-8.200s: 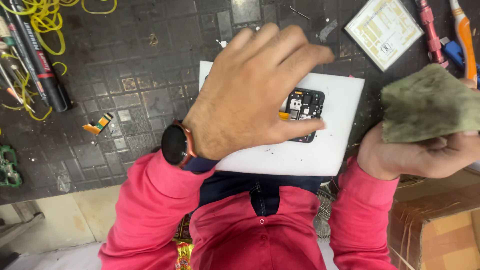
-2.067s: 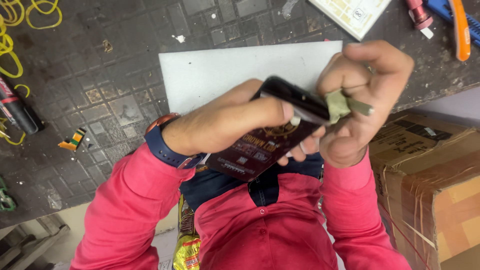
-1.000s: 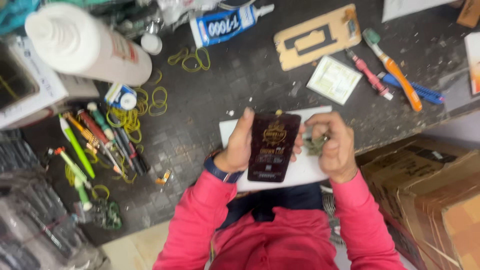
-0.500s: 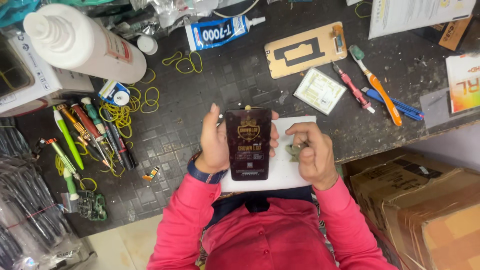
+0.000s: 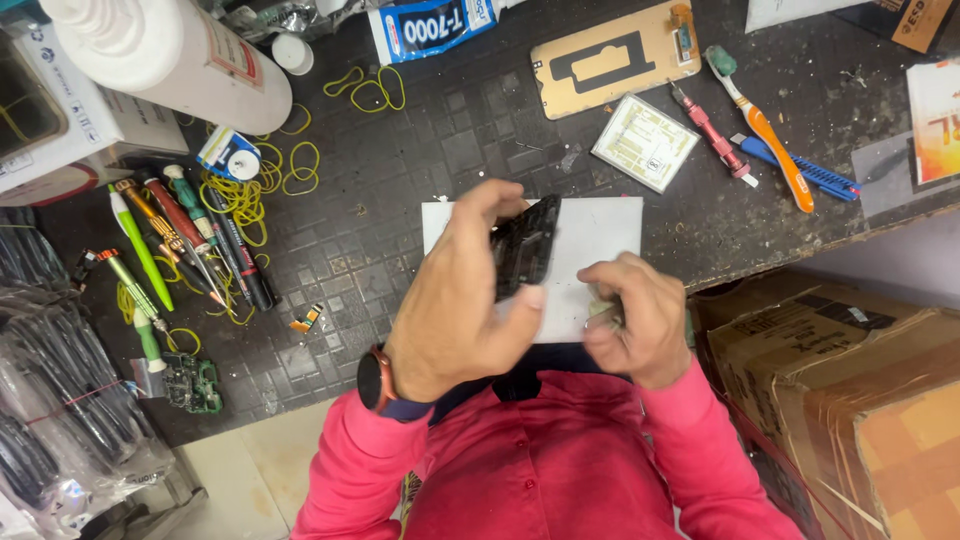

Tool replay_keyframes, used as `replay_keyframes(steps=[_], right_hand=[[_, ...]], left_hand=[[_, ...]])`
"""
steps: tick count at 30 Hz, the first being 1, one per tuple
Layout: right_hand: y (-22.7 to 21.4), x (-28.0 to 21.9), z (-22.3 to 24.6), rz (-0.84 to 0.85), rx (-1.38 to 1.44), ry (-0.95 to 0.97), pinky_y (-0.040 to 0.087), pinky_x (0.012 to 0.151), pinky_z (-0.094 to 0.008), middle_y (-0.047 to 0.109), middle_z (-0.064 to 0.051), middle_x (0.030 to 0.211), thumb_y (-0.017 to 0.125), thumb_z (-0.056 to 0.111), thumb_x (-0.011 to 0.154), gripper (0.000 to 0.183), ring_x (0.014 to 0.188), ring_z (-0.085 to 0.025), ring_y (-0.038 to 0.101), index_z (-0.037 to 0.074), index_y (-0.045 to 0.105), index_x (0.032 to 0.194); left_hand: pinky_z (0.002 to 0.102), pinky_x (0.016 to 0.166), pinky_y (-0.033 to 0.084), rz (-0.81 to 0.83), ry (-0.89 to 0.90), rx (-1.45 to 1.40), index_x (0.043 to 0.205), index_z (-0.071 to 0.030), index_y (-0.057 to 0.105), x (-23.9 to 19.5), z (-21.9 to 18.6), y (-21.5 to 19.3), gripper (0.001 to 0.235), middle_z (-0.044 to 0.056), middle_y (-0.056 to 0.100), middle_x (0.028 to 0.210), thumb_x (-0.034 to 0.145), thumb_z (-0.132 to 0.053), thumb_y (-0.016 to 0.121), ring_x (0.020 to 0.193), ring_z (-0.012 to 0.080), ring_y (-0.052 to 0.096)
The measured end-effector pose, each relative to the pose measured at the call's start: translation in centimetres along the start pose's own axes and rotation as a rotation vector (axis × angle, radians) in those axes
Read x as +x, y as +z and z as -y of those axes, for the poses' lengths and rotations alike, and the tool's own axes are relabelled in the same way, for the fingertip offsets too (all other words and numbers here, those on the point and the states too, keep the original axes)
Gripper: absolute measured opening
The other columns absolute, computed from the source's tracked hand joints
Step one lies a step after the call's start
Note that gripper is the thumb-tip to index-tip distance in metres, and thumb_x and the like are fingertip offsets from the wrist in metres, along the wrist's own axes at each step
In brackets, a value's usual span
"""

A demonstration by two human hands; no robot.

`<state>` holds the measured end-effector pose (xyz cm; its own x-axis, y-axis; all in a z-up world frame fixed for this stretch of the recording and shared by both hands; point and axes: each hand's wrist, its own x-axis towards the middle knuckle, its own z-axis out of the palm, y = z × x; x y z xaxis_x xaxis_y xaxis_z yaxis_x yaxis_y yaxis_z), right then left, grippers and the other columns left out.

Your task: The person works on a disassembled mobile phone using tweezers to adjust internal components and ribbon cables. They wipe the interior and exterior surfaces with a cloth, then place a new battery into the chassis.

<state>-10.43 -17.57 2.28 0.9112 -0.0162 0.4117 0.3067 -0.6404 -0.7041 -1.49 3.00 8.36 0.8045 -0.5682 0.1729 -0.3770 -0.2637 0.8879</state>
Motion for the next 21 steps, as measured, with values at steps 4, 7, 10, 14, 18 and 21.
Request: replay_keyframes(steps=[4, 7, 10, 14, 18, 21], right_hand=[[-1.0, -0.8, 3.8, 0.114, -0.283, 0.263, 0.054, 0.065, -0.038, 0.065, -0.014, 0.095, 0.081, 0.038, 0.073, 0.069, 0.078, -0.027, 0.066, -0.003, 0.059, 0.124], [-1.1, -0.6, 4.6, 0.222, -0.388, 0.311, 0.053, 0.071, -0.04, 0.065, -0.012, 0.099, 0.09, 0.032, 0.062, 0.081, 0.09, -0.031, 0.064, -0.001, 0.055, 0.129], [-1.4, -0.6, 4.3, 0.33, -0.397, 0.328, 0.053, 0.071, -0.04, 0.061, -0.014, 0.099, 0.089, 0.031, 0.066, 0.087, 0.094, -0.032, 0.062, -0.001, 0.051, 0.138], [-2.1, -0.3, 3.4, 0.449, -0.399, 0.298, 0.054, 0.069, -0.04, 0.059, -0.012, 0.095, 0.085, 0.024, 0.067, 0.087, 0.094, -0.031, 0.06, 0.004, 0.049, 0.143], [-2.6, 0.2, 2.8, 0.506, -0.403, 0.261, 0.054, 0.068, -0.04, 0.058, -0.011, 0.093, 0.082, 0.02, 0.068, 0.086, 0.093, -0.03, 0.059, 0.007, 0.048, 0.146], [-2.8, 0.2, 2.7, 0.51, -0.407, 0.228, 0.054, 0.069, -0.04, 0.058, -0.011, 0.094, 0.08, 0.017, 0.07, 0.084, 0.093, -0.03, 0.059, 0.007, 0.048, 0.147]], left_hand=[[0.046, 0.098, 0.047, -0.024, 0.068, 0.3, 0.14, 0.006, 0.043, 0.4, 0.7, 1.2, 0.076, 0.023, 0.059, 0.124, 0.085, -0.037, 0.072, 0.111, 0.0387, 0.058], [0.047, 0.091, 0.045, -0.008, 0.11, 0.425, 0.14, 0.006, 0.044, 0.8, 1.7, 2.2, 0.077, 0.021, 0.059, 0.124, 0.085, -0.04, 0.073, 0.107, 0.0374, 0.056], [0.047, 0.089, 0.044, 0.031, 0.114, 0.504, 0.14, 0.006, 0.045, 0.8, 2.5, 3.1, 0.083, 0.019, 0.059, 0.12, 0.081, -0.045, 0.074, 0.104, 0.0351, 0.055], [0.045, 0.085, 0.042, 0.068, 0.147, 0.626, 0.141, 0.007, 0.046, 0.6, 3.3, 3.8, 0.088, 0.017, 0.06, 0.119, 0.081, -0.051, 0.073, 0.103, 0.0328, 0.055], [0.044, 0.09, 0.042, 0.053, 0.142, 0.612, 0.142, 0.007, 0.047, 0.5, 3.9, 3.6, 0.086, 0.016, 0.06, 0.122, 0.084, -0.052, 0.074, 0.107, 0.0314, 0.056], [0.044, 0.096, 0.042, 0.042, 0.148, 0.583, 0.141, 0.007, 0.047, 0.2, 4.3, 3.2, 0.085, 0.016, 0.06, 0.125, 0.086, -0.052, 0.075, 0.11, 0.0312, 0.056]])
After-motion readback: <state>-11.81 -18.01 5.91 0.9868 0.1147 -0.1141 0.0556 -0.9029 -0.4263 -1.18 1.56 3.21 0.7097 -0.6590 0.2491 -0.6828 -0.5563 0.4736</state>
